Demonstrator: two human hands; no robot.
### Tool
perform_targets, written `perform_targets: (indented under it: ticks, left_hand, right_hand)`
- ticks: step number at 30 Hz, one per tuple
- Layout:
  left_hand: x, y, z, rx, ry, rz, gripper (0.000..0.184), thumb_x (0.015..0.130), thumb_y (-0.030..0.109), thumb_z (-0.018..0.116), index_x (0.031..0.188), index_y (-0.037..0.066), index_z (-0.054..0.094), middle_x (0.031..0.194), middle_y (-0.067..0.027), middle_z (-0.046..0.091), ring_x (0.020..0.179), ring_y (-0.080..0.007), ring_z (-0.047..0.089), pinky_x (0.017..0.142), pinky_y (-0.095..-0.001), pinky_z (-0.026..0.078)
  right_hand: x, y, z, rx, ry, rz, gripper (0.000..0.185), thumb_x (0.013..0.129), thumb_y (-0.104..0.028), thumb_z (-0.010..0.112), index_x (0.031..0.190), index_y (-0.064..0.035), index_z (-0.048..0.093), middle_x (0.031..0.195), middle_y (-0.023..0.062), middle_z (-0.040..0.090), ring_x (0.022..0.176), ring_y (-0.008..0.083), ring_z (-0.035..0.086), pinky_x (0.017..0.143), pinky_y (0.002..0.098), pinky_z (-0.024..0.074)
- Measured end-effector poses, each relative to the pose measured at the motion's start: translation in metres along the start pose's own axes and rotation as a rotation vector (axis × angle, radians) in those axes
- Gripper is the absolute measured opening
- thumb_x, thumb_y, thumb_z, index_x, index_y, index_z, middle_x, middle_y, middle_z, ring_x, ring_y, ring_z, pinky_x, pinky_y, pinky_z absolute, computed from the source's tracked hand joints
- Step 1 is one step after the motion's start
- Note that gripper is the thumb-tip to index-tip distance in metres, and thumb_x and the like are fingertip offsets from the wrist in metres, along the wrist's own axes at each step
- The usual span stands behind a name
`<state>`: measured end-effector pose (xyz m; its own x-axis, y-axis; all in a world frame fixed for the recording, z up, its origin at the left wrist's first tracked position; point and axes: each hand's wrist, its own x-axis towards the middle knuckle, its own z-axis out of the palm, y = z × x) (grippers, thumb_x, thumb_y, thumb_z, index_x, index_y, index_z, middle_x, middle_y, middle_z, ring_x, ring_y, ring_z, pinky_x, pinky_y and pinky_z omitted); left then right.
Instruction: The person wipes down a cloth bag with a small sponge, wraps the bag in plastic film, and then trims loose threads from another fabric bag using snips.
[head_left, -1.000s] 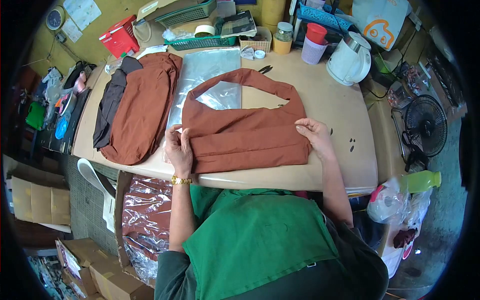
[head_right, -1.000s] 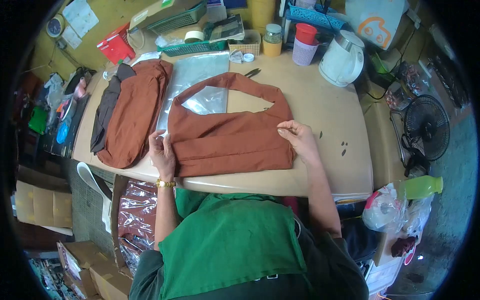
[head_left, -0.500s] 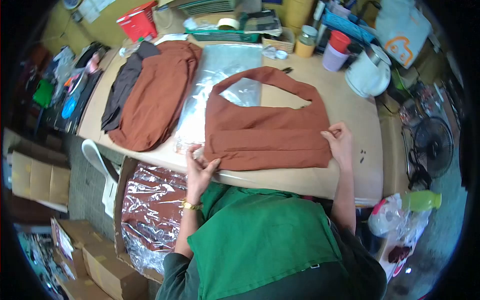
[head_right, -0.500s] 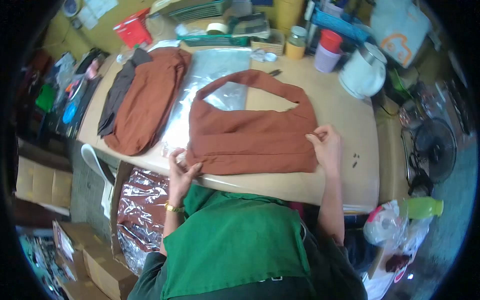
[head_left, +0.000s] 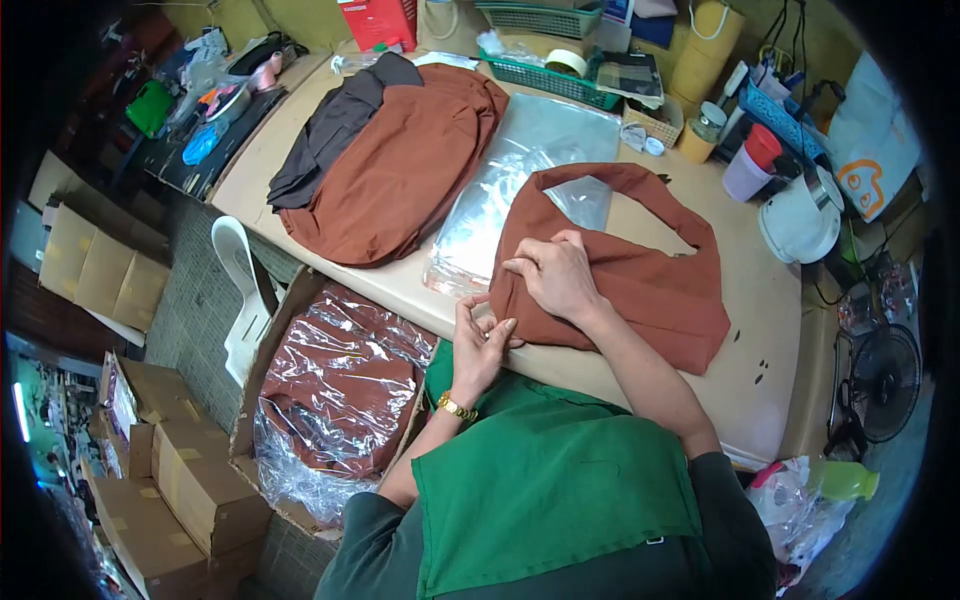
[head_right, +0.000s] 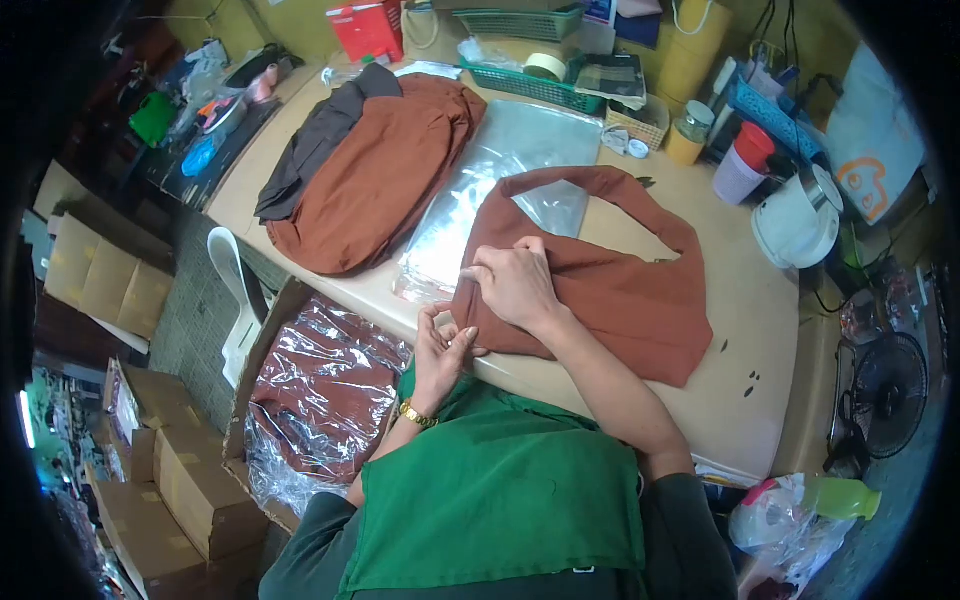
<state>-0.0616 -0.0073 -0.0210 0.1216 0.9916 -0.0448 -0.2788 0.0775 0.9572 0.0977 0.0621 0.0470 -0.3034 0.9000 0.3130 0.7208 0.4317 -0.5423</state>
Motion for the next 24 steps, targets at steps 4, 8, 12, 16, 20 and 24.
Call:
perform_targets:
  ticks: [4, 8, 12, 16, 20, 24]
  left_hand:
    - [-0.004, -0.001, 0.006, -0.055, 0.016, 0.002, 0.047, 0.092, -0.004, 0.059, 0.128, 0.003, 0.03, 0.075, -0.0059, 0.06, 0.067, -0.0111, 0.062, 0.064, -0.0236, 0.056]
    - [-0.01, -0.002, 0.008, -0.012, 0.014, -0.04, 0.051, 0.091, -0.002, 0.062, 0.131, 0.002, 0.03, 0.077, -0.0076, 0.064, 0.061, -0.0121, 0.062, 0.059, -0.0199, 0.05]
    - [-0.02, 0.009, -0.007, 0.43, 0.067, 0.131, 0.056, 0.087, 0.004, 0.069, 0.132, 0.0, 0.036, 0.083, -0.0089, 0.062, 0.069, -0.0143, 0.062, 0.063, -0.0245, 0.049]
    - [0.01, 0.036, -0.005, 0.695, 0.251, 0.432, 0.049, 0.081, 0.013, 0.074, 0.124, 0.0, 0.052, 0.094, -0.0135, 0.054, 0.087, -0.0235, 0.053, 0.073, -0.0362, 0.044]
    - [0.048, 0.042, 0.012, 0.864, 0.149, 0.684, 0.029, 0.082, 0.013, 0.072, 0.107, 0.001, 0.063, 0.09, -0.0166, 0.057, 0.083, -0.0306, 0.053, 0.074, -0.0401, 0.044]
    - [0.062, 0.032, 0.021, 0.778, 0.045, 0.617, 0.013, 0.088, 0.009, 0.067, 0.079, 0.0, 0.063, 0.069, -0.0114, 0.057, 0.066, -0.0285, 0.054, 0.069, -0.0388, 0.045]
  right_hand:
    - [0.002, 0.009, 0.005, -0.019, 0.163, 0.013, 0.034, 0.09, -0.029, 0.062, 0.064, -0.0075, 0.064, 0.051, 0.0099, 0.055, 0.054, 0.0295, 0.056, 0.076, 0.0398, 0.0372]
    - [0.008, 0.031, 0.009, 0.161, 0.249, 0.233, 0.05, 0.094, -0.038, 0.059, 0.058, -0.0047, 0.059, 0.049, 0.0144, 0.052, 0.045, 0.0252, 0.051, 0.054, 0.0388, 0.0392]
    - [0.008, 0.034, -0.042, 0.42, 0.062, 0.405, 0.057, 0.102, -0.047, 0.044, 0.073, -0.0006, 0.06, 0.054, 0.0014, 0.054, 0.051, 0.0128, 0.054, 0.051, 0.0294, 0.0445]
    - [-0.017, 0.021, -0.049, 0.458, 0.063, 0.319, 0.053, 0.099, -0.049, 0.047, 0.08, -0.0017, 0.062, 0.064, 0.0081, 0.063, 0.062, 0.0201, 0.062, 0.059, 0.0351, 0.047]
    - [-0.036, 0.011, -0.059, 0.139, -0.017, 0.217, 0.044, 0.096, -0.044, 0.055, 0.086, -0.002, 0.064, 0.078, 0.0123, 0.068, 0.07, 0.0281, 0.063, 0.076, 0.0383, 0.048]
    - [-0.076, 0.023, -0.094, -0.217, -0.043, 0.21, 0.041, 0.082, -0.043, 0.071, 0.089, -0.0034, 0.066, 0.086, 0.0117, 0.069, 0.082, 0.0295, 0.063, 0.088, 0.0391, 0.0442]
